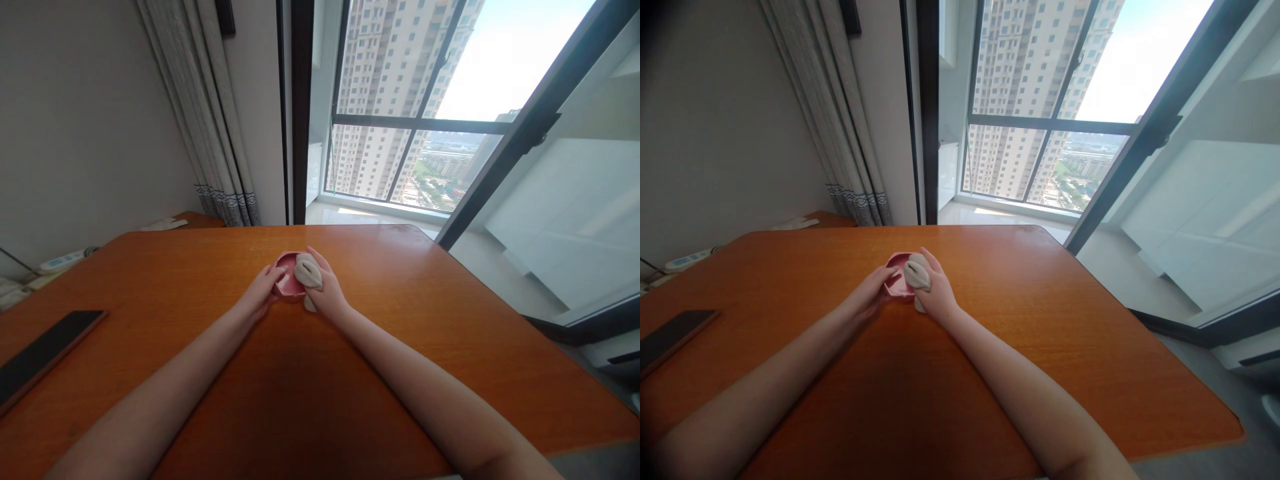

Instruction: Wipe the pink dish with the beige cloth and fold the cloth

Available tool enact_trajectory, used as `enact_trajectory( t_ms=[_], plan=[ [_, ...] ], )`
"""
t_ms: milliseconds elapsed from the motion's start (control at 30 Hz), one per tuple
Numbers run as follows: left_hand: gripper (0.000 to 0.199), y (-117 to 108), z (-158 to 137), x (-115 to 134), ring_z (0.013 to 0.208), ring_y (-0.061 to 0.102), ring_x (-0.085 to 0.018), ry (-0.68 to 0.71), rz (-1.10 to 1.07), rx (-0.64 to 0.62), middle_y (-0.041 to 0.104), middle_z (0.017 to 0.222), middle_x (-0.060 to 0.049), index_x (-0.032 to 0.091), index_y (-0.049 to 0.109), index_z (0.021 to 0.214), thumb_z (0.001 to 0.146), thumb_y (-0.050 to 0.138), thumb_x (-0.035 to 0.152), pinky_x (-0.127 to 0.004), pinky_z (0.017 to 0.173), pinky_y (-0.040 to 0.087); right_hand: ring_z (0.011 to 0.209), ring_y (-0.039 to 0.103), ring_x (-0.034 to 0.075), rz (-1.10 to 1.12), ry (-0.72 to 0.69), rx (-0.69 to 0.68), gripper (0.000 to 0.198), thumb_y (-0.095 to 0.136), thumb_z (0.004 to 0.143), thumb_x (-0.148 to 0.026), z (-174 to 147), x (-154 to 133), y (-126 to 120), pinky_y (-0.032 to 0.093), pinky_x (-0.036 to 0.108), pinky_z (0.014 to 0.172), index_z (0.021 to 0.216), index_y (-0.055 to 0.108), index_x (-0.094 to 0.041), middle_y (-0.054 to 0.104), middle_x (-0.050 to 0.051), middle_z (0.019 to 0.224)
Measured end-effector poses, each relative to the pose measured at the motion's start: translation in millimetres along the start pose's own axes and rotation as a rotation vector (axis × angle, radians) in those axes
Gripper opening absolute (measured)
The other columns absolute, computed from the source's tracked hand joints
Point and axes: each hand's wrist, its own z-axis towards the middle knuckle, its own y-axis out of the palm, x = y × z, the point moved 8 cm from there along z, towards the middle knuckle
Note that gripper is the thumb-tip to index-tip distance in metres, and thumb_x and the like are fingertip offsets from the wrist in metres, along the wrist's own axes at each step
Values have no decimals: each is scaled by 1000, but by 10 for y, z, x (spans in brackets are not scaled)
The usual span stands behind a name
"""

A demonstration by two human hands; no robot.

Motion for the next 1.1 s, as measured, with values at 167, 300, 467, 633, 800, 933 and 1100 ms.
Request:
enact_trajectory(
  t_ms=[167,300,467,633,800,933,1100],
  plan=[
    [39,19,-51,-78,88,62,-16,36,-211,75,64,103,-6,19,53,111,74,63,29,-29,75,53,137,22,26,19,160,97,60,54,78,-14,-153,23,237,32,42,107,136,37,-21,5,11,152],
    [48,156,-130,-23,100,60,-16,70,-104,-38,60,116,-4,28,48,120,75,64,34,-30,83,51,135,28,24,57,155,224,50,52,82,-18,-136,32,88,30,42,109,131,43,-22,19,10,149],
    [52,123,-74,-40,101,60,-23,-48,61,-148,61,116,-8,25,52,121,73,64,41,-33,76,54,125,42,20,108,9,43,38,46,85,-19,87,112,-123,34,37,107,123,52,-22,50,6,130],
    [47,33,-25,-71,100,59,-19,12,-74,-31,59,118,-8,23,51,118,75,64,36,-30,76,54,136,24,22,33,79,3,40,47,86,-24,17,125,75,30,40,109,126,49,-23,32,6,144],
    [47,112,-88,11,98,60,-14,123,-205,-47,58,120,-4,29,48,121,77,63,35,-26,81,52,134,29,22,95,219,260,52,49,85,-26,-149,95,151,31,40,108,134,35,-21,23,11,147],
    [51,218,-88,-55,98,62,-24,-148,-135,-243,61,116,-12,21,53,120,79,55,52,-35,76,55,122,45,20,227,237,246,41,47,84,-24,-42,240,4,35,40,105,125,47,-20,47,10,132],
    [44,33,8,-59,92,64,-22,-158,-99,-82,64,112,-9,20,56,117,77,63,34,-31,71,56,124,42,20,188,148,35,36,50,82,-22,31,182,53,31,38,107,117,57,-25,52,4,128]
  ],
)
